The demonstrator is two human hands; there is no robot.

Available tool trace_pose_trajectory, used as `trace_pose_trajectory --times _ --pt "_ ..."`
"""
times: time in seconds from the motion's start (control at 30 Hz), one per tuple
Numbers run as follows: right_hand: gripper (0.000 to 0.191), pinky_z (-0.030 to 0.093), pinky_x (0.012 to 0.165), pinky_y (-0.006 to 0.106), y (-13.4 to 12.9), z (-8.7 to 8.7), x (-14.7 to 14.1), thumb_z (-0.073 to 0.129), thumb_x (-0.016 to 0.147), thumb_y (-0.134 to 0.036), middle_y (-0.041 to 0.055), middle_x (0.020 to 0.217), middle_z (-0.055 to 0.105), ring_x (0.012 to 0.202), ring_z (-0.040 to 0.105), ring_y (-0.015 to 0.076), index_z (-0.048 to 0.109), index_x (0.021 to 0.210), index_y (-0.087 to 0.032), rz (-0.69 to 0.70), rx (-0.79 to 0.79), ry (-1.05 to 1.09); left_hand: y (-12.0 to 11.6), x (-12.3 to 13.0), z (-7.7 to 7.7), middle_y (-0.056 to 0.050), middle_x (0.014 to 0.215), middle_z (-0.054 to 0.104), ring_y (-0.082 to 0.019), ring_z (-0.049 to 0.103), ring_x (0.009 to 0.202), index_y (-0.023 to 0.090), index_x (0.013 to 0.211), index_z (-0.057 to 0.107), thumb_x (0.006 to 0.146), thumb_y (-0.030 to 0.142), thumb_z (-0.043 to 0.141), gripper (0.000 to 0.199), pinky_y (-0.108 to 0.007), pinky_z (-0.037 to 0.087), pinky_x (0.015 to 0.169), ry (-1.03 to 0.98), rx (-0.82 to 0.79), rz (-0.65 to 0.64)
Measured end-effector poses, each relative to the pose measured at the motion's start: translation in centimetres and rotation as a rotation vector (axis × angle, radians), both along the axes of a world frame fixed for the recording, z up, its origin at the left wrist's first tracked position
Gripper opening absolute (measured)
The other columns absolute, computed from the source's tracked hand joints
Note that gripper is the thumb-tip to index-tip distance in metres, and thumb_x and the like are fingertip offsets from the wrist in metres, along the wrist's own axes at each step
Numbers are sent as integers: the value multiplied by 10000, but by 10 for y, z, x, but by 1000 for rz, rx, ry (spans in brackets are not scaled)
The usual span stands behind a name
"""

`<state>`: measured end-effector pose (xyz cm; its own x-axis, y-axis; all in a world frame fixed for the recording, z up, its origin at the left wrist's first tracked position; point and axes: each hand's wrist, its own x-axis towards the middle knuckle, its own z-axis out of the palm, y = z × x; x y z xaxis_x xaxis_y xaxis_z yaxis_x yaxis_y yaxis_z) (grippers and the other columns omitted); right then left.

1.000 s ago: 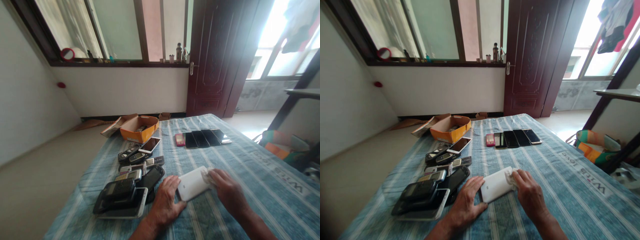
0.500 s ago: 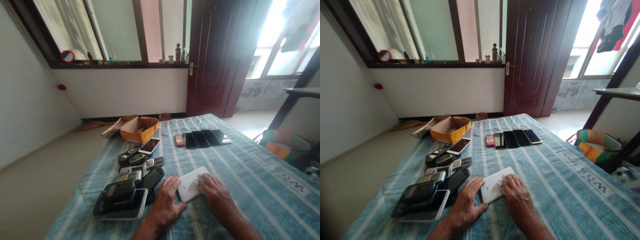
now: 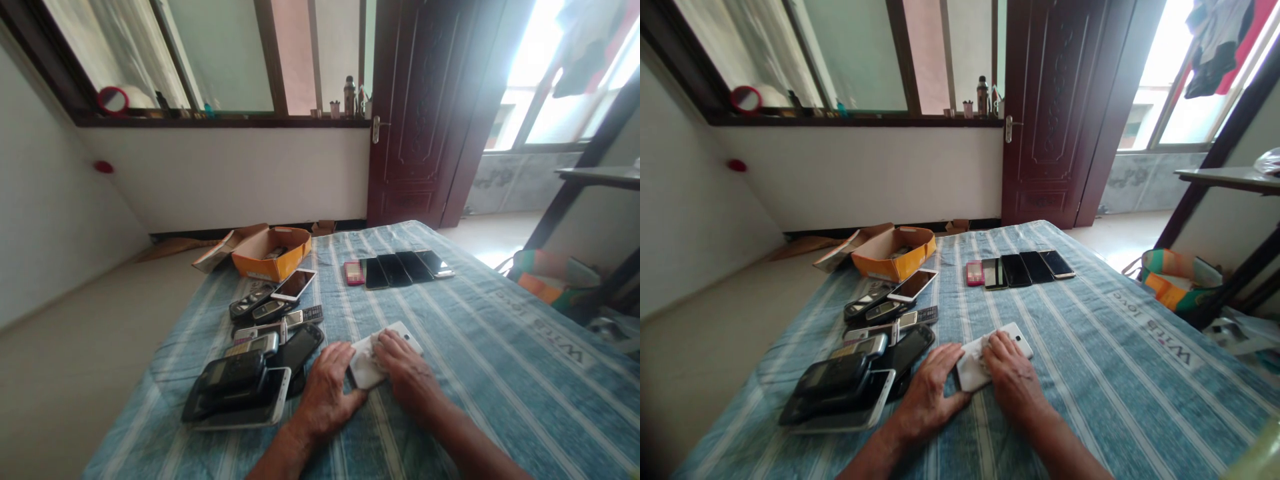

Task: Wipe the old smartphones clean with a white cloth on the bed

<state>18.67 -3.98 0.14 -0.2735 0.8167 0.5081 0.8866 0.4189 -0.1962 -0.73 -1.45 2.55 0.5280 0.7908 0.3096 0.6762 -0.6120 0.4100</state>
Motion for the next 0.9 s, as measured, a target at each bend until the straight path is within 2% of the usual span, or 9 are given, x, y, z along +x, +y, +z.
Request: trace_pose_trajectory --times 0.13,0.2,0.27,0.43,0.53,0.63,0.77,0.9 --pt "432 406 1024 448 10 -2 19 388 826 -13 132 1255 567 1263 430 266 618 1158 -170 -184 -51 21 0 2 3 -147 1223 624 -333 540 1167 142 1173 595 599 224 701 589 -510 423 1021 0 -22 0" --pt "418 392 1034 443 11 -2 19 394 834 -22 142 1258 560 1263 424 269 613 1165 -154 -224 -62 22 1 2 3 -141 1217 626 -326 540 1165 146 1168 595 597 222 701 586 -499 421 1024 -10 -27 -1" --pt "405 378 1046 436 9 0 9 410 831 -22 144 1255 556 1263 413 267 605 1166 -141 -178 -64 22 1 2 2 -133 1211 628 -320 541 1163 154 1169 590 609 230 694 574 -490 423 1023 -26 -26 -7" --pt "373 383 1045 419 -1 10 -32 456 844 -51 128 1184 576 1250 409 240 569 1186 -146 134 -58 58 3 2 -2 -133 1205 622 -314 547 1150 151 1204 545 634 248 664 590 -482 440 1004 -72 -16 8" --pt "367 371 1047 396 -2 14 -39 465 853 -61 114 1169 580 1237 415 225 559 1194 -155 171 -74 57 4 2 -3 -119 1203 620 -310 544 1152 163 1217 526 623 236 663 614 -472 444 1002 -82 -21 16" --pt "327 373 1022 361 2 16 -24 461 852 -58 102 1168 583 1220 425 226 597 1129 -166 58 -123 37 3 2 -2 -120 1201 615 -306 547 1147 158 1210 526 623 253 685 616 -455 443 1004 -88 -36 18" --pt "304 330 1030 337 11 15 5 427 880 -91 111 1230 554 1226 414 234 602 1120 -158 -207 -189 26 1 3 0 -133 1226 592 -300 528 1170 154 1222 515 605 246 726 659 -450 420 1022 -83 -83 30" --pt "289 336 996 309 12 16 18 406 894 -114 94 1195 570 1193 430 222 611 1083 -191 -257 -219 6 -1 3 -1 -122 1242 582 -297 522 1179 171 1234 503 594 237 742 687 -457 404 1033 -106 -91 35"
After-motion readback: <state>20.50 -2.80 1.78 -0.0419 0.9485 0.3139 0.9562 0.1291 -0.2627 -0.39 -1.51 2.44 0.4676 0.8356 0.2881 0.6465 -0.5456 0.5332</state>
